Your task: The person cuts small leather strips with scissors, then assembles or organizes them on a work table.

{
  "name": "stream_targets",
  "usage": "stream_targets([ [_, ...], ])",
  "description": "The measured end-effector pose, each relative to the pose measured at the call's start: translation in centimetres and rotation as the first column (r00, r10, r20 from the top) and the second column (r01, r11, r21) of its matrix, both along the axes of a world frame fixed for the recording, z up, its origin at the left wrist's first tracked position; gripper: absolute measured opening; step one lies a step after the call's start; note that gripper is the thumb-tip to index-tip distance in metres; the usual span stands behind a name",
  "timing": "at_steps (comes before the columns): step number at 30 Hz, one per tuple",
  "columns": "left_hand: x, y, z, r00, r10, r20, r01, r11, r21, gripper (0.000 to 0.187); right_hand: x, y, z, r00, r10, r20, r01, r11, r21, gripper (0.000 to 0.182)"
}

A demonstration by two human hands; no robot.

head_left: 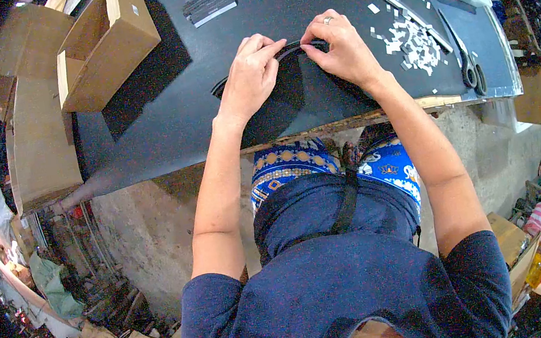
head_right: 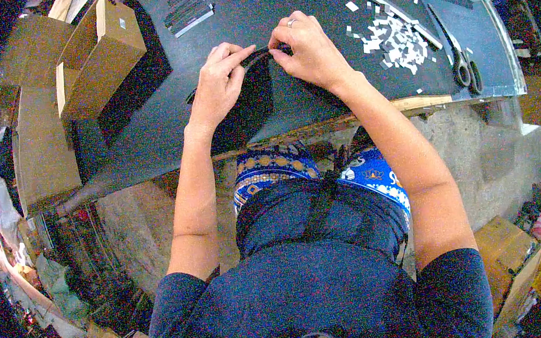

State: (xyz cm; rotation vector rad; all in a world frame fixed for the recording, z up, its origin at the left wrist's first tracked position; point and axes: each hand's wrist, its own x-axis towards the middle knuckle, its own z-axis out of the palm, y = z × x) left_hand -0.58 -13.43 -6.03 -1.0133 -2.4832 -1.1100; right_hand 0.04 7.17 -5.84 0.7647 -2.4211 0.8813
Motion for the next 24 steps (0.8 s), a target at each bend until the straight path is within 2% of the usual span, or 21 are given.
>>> stream_targets([
  [24,0.1,0.7,-0.5,0.992,0.079,-0.1,-0.079,0.997,0.005,0.019,-0.1,0.0,-0.1,1.0,-0.005,-0.02,0.005,1.0,0.003,0.01],
])
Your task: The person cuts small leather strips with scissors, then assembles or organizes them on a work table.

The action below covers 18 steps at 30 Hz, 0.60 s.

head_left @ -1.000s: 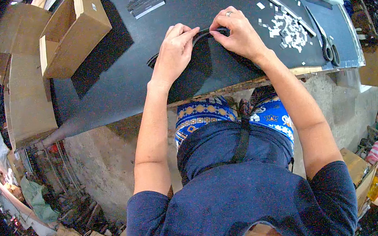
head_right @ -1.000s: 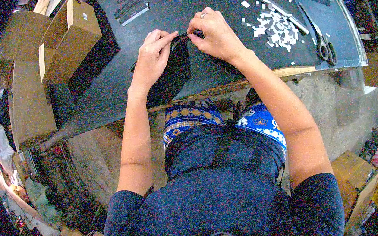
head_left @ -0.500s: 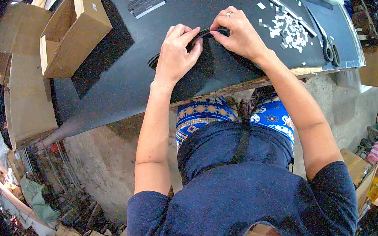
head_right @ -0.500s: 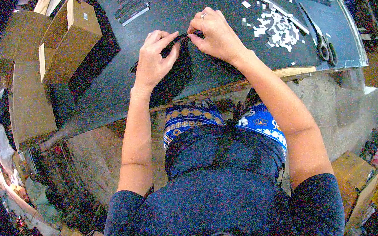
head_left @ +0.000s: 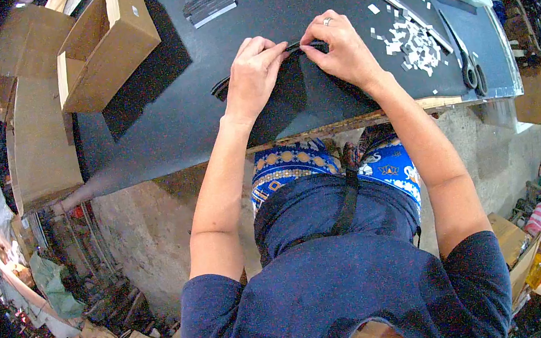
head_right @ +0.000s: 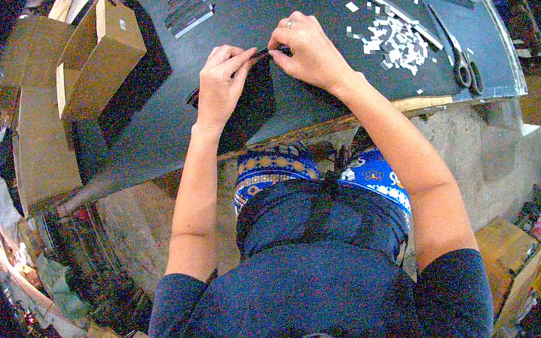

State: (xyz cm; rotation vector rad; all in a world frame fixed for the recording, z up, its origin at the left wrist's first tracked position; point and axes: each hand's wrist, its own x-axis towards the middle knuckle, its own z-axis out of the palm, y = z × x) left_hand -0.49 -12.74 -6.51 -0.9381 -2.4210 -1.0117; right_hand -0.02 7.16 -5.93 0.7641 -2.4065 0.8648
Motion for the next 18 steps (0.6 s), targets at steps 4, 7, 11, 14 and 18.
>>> stream_targets([
  [4,-0.1,0.2,-0.3,0.999,0.012,-0.042,-0.012,1.0,0.006,0.017,0.1,0.0,0.1,1.0,0.006,0.001,-0.006,1.0,0.0,0.01],
  [7,0.0,0.2,-0.5,0.998,0.016,-0.057,-0.014,1.0,0.023,0.015,0.3,-0.3,0.3,1.0,-0.022,0.015,0.022,0.999,-0.03,0.01],
  [11,0.0,0.4,-0.4,0.995,0.014,-0.094,-0.012,1.0,0.023,0.014,0.2,-0.8,0.5,1.0,-0.012,0.02,0.014,0.993,-0.118,0.014],
  [14,0.0,0.5,-0.4,0.99,0.048,-0.131,-0.041,0.998,0.056,0.014,-0.2,-0.1,0.4,0.997,0.041,0.061,-0.043,0.999,0.031,0.018],
  [18,0.1,0.5,-0.4,0.993,0.016,-0.118,-0.01,0.999,0.051,0.015,-0.1,0.5,0.2,0.994,0.057,0.092,-0.062,0.997,0.049,0.018],
])
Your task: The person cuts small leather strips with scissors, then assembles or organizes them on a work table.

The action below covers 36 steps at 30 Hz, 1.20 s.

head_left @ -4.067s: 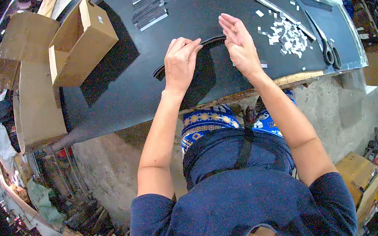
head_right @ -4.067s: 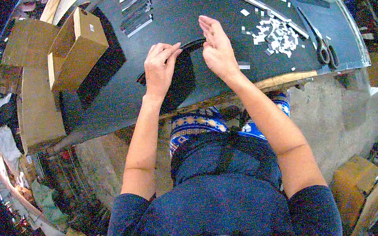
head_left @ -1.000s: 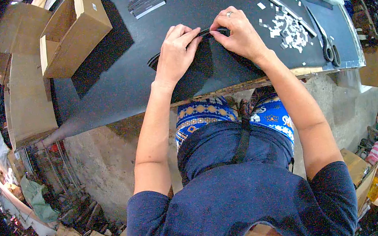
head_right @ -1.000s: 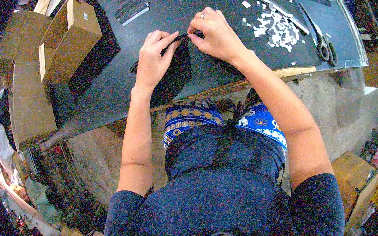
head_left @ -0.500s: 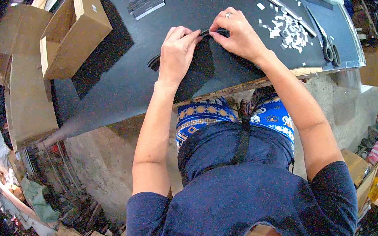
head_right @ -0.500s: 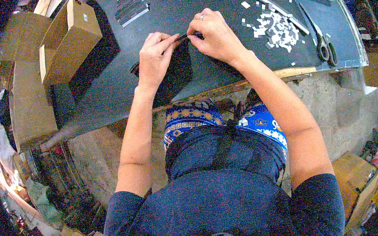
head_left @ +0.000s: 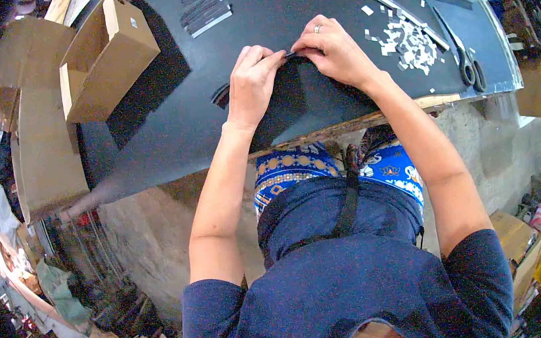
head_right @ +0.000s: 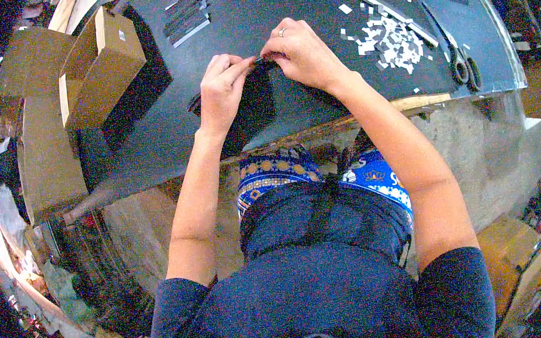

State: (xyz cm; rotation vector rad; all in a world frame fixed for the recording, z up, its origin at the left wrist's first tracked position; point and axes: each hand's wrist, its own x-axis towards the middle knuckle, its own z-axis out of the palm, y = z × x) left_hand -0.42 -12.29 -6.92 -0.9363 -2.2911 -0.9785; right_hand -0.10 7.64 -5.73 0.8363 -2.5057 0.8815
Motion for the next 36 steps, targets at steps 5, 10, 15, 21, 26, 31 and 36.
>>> stream_targets([
  [5,-0.3,-0.1,0.1,0.998,-0.026,0.065,0.028,0.999,-0.031,0.012,0.1,0.4,-0.7,0.999,-0.022,-0.037,0.018,0.995,-0.096,0.017],
  [10,-0.5,-0.4,2.4,0.946,-0.016,0.324,0.028,0.999,-0.032,0.016,0.4,0.9,0.2,0.957,-0.078,0.278,0.163,0.94,-0.3,0.014],
  [15,-2.1,-0.9,4.3,0.366,-0.213,0.906,0.118,0.976,0.182,0.021,0.8,2.5,2.2,0.737,0.119,0.665,0.235,0.878,-0.418,0.013],
  [21,-2.3,2.4,4.5,0.115,-0.365,0.924,0.171,0.924,0.343,0.026,1.2,5.4,3.0,0.547,0.278,0.79,0.249,0.846,-0.471,0.018],
  [26,-2.2,6.0,4.0,0.193,-0.349,0.917,0.261,0.919,0.295,0.027,2.5,6.8,3.4,0.617,0.196,0.762,0.241,0.875,-0.42,0.017],
  [31,-2.9,7.8,4.0,0.086,-0.384,0.919,0.149,0.918,0.369,0.024,6.0,13.1,5.0,0.844,-0.502,0.19,0.511,0.859,0.0,0.022],
  [36,-4.4,9.2,3.1,-0.024,-0.422,0.906,0.111,0.9,0.422,0.022,11.0,23.6,5.6,0.453,-0.891,0.028,0.768,0.406,0.495,0.036],
])
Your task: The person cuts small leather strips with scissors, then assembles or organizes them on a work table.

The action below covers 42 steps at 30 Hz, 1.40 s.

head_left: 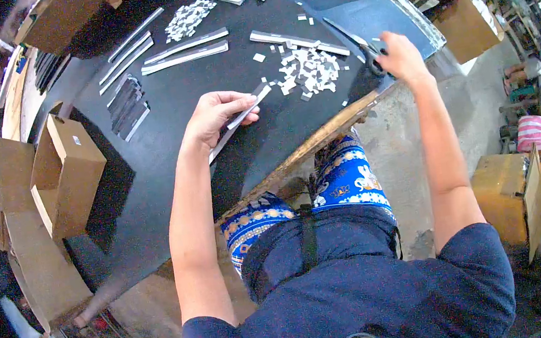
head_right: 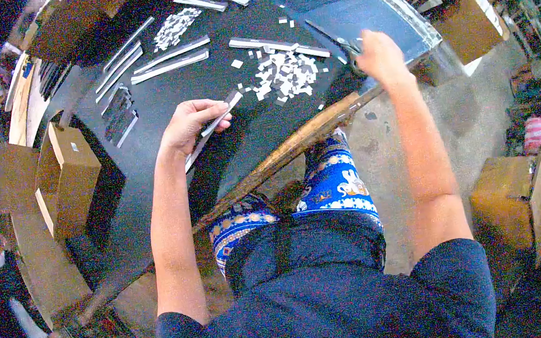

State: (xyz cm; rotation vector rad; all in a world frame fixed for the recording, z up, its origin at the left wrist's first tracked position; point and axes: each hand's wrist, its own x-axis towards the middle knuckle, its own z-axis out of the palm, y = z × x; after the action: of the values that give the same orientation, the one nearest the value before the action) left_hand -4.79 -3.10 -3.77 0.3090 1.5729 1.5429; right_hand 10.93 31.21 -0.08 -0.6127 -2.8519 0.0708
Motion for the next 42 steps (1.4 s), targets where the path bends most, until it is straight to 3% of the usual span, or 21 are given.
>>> stream_targets([
  [2,0.0,0.2,0.0,1.0,-0.003,-0.019,0.003,1.0,0.009,0.022,0.6,1.6,-0.8,0.999,0.003,0.049,-0.004,1.0,0.007,0.038],
  [4,0.1,0.0,-0.1,0.999,-0.018,-0.03,0.019,0.999,0.032,0.022,1.1,1.6,-1.1,0.999,0.017,0.038,-0.007,0.965,-0.263,0.045],
  [7,0.3,-0.2,0.3,1.0,-0.005,0.007,0.005,0.999,0.034,0.023,0.9,2.9,-1.8,0.994,-0.055,0.09,0.078,0.958,-0.275,0.051],
  [13,0.2,-0.6,-0.1,0.998,0.022,0.053,-0.027,0.996,0.083,0.024,2.2,3.8,0.9,0.964,-0.114,0.24,0.198,0.911,-0.362,0.044],
  [15,0.2,-0.6,-0.2,0.996,0.033,0.084,-0.041,0.994,0.098,0.024,2.7,2.8,2.7,0.951,-0.048,0.307,0.278,0.571,-0.772,0.045],
  [17,0.2,-0.6,-0.2,0.998,0.021,0.058,-0.028,0.992,0.121,0.024,3.5,2.0,2.5,0.965,-0.07,0.252,0.252,0.505,-0.825,0.047],
  [19,0.1,-0.7,-0.2,0.997,0.02,0.08,-0.03,0.992,0.126,0.024,4.3,0.1,2.6,0.987,-0.143,-0.071,0.014,0.521,-0.853,0.038],
  [20,0.0,-0.6,-0.3,0.996,0.022,0.085,-0.033,0.99,0.137,0.024,4.5,-1.5,3.0,0.988,-0.14,-0.059,0.024,0.523,-0.852,0.038],
  [22,0.1,-0.6,-0.4,0.995,0.022,0.097,-0.036,0.988,0.15,0.024,4.7,-5.7,3.7,0.983,-0.121,-0.14,-0.106,0.252,-0.962,0.037],
  [24,0.1,-0.7,-0.3,0.996,0.028,0.088,-0.041,0.988,0.147,0.025,5.1,-9.3,2.9,0.99,-0.126,-0.055,-0.058,-0.02,-0.998,0.041],
  [25,0.2,-0.7,-0.2,0.995,0.03,0.093,-0.043,0.988,0.15,0.025,5.3,-11.1,2.2,0.994,-0.022,-0.106,-0.103,0.103,-0.989,0.042],
  [26,0.1,-0.7,-0.2,0.996,0.031,0.08,-0.042,0.989,0.14,0.025,5.6,-12.1,1.8,0.994,0.068,-0.083,-0.089,0.098,-0.991,0.042],
  [30,0.1,-0.9,-0.4,0.997,0.02,0.075,-0.031,0.988,0.152,0.024,5.0,-15.1,0.4,0.995,0.104,-0.011,-0.02,0.089,-0.996,0.041],
  [32,0.2,-0.9,0.0,0.997,0.02,0.071,-0.031,0.988,0.152,0.024,4.5,-16.1,0.1,0.993,0.1,0.065,0.067,-0.024,-0.997,0.04],
  [42,0.4,-0.9,0.0,0.997,0.001,0.072,-0.012,0.987,0.158,0.026,1.8,-17.7,-0.2,0.988,0.148,0.034,0.031,0.028,-0.999,0.042],
])
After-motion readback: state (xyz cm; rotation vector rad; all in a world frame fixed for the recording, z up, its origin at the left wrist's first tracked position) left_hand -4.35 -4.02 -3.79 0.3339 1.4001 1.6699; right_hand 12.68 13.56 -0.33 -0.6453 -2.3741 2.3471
